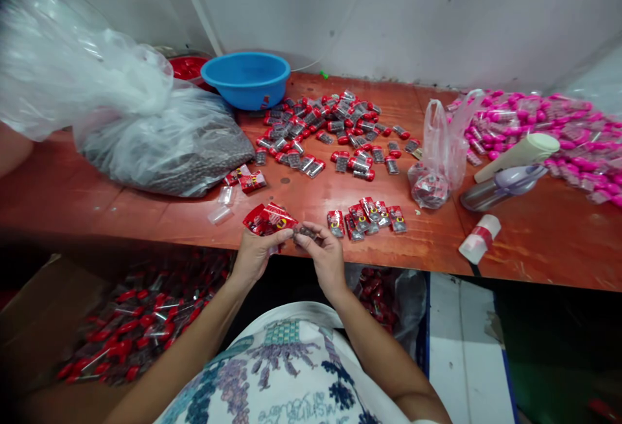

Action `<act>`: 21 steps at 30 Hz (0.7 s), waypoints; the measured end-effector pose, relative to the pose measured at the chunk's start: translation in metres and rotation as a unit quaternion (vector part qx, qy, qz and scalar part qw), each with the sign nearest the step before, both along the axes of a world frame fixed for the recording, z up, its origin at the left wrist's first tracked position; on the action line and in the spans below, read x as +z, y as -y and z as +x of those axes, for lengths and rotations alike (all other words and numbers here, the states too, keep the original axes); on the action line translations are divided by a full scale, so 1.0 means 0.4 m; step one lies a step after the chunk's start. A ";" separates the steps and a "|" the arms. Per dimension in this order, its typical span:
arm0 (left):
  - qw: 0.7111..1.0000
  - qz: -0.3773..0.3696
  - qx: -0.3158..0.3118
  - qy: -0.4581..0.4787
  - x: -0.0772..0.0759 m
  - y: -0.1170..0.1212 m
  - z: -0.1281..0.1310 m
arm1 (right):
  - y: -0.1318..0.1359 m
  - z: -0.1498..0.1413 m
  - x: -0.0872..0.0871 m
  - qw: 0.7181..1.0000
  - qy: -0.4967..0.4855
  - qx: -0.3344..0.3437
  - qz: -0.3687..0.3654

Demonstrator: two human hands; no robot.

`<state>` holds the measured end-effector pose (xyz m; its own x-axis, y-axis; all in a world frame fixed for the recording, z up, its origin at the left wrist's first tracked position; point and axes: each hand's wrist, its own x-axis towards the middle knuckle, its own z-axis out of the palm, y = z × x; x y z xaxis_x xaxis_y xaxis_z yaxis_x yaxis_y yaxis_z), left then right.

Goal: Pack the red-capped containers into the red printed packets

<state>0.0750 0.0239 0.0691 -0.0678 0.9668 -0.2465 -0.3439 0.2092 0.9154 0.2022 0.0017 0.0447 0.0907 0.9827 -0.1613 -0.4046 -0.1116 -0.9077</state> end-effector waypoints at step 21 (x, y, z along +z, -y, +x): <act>0.996 -0.005 0.085 -0.024 -0.009 -0.009 -0.009 | -0.019 0.034 0.005 0.998 0.005 0.058 -0.024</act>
